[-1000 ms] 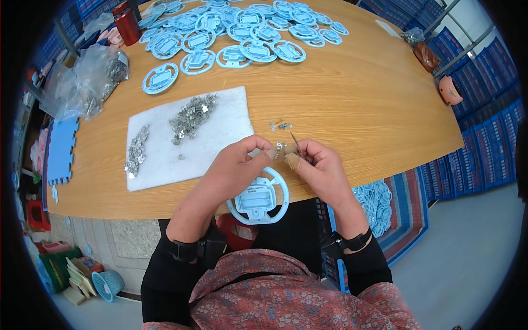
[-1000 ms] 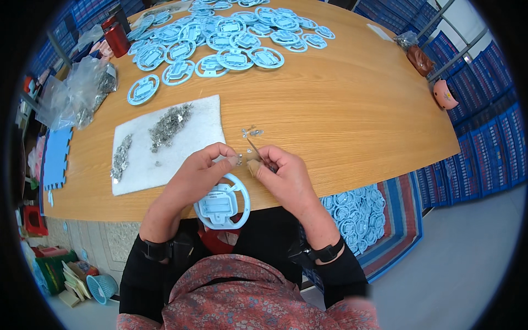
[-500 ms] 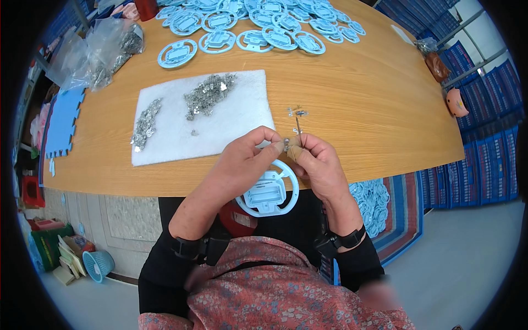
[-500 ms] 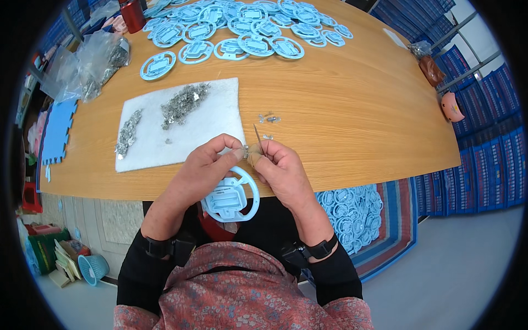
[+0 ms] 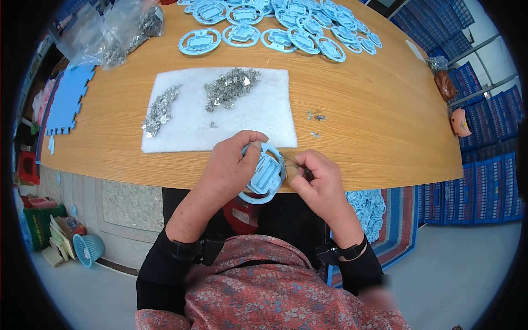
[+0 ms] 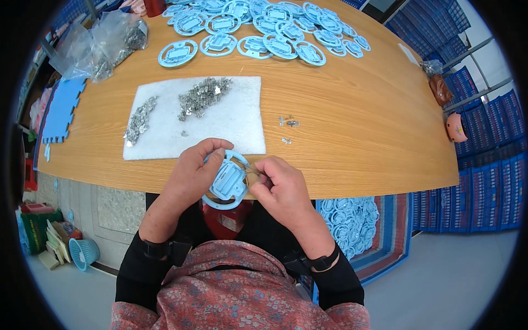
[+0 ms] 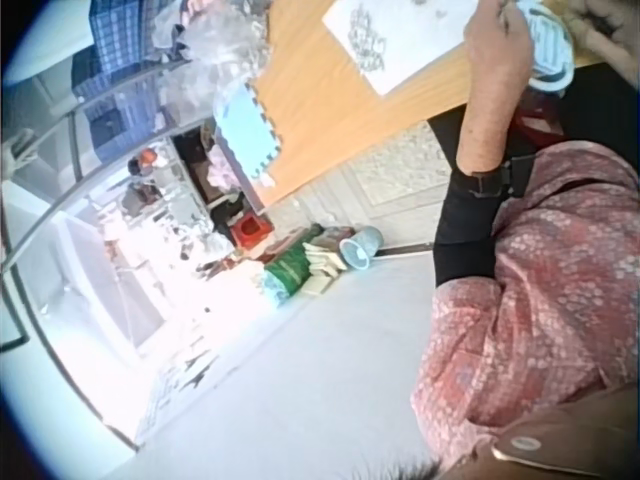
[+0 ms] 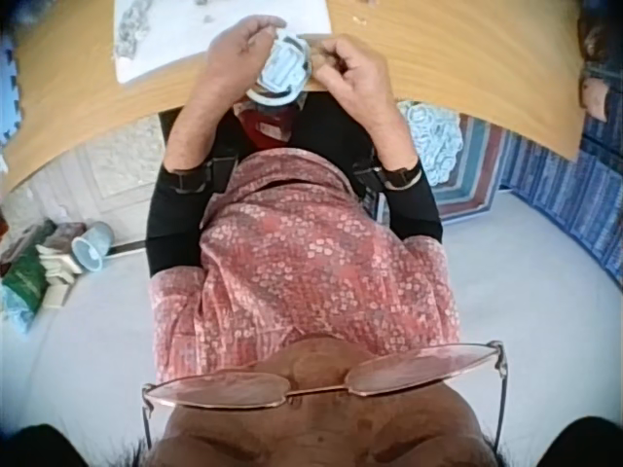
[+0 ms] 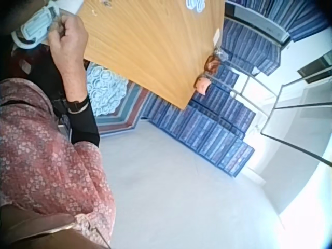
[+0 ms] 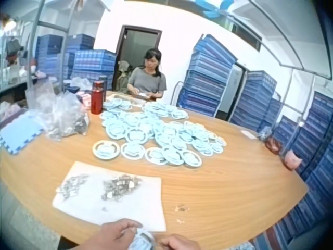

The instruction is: The person assembles light blue plastic circular components by inserting small metal pins into them using a small metal tool. They pick up a plastic part, insert a pin, and place the finished unit on the table, repeating this process continuously.

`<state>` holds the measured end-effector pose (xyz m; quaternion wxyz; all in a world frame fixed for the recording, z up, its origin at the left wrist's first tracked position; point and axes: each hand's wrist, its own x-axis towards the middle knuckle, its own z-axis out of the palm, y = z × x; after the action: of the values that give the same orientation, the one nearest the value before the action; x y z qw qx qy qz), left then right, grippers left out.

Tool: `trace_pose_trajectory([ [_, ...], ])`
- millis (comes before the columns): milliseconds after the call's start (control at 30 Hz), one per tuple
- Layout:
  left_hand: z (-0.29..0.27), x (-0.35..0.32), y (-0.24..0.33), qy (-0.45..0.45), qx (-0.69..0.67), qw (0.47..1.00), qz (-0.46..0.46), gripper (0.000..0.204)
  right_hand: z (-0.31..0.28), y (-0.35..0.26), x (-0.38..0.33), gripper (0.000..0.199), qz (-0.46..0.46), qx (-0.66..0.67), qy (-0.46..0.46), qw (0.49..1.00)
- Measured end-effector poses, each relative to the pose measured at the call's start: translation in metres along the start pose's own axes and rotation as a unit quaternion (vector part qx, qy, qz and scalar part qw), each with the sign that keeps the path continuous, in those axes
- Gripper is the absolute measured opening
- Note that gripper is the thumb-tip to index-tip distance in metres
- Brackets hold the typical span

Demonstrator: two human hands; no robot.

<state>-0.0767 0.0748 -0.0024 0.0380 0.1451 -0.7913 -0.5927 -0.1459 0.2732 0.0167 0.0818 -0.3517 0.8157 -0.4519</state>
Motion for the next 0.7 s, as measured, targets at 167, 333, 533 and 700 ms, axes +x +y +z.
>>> trace_pose_trajectory([
  [167, 0.000, 0.001, -0.001, -0.002, 0.002, 1.000, -0.010, 0.024, 0.004, 0.002, 0.007, 0.019, -0.026, -0.057, -0.014, 0.998],
  [333, 0.001, 0.002, 0.000, 0.004, 0.017, 1.000, 0.003, 0.025, 0.002, -0.004, 0.012, 0.019, -0.042, -0.123, -0.042, 0.991],
  [533, 0.003, 0.001, -0.002, 0.001, 0.013, 1.000, 0.017, 0.026, -0.002, -0.024, 0.022, 0.017, -0.029, -0.239, -0.081, 0.967],
  [700, -0.002, 0.002, -0.004, -0.032, 0.021, 0.999, 0.033, 0.031, -0.003, -0.029, 0.027, 0.017, -0.009, -0.248, -0.101, 0.963],
])
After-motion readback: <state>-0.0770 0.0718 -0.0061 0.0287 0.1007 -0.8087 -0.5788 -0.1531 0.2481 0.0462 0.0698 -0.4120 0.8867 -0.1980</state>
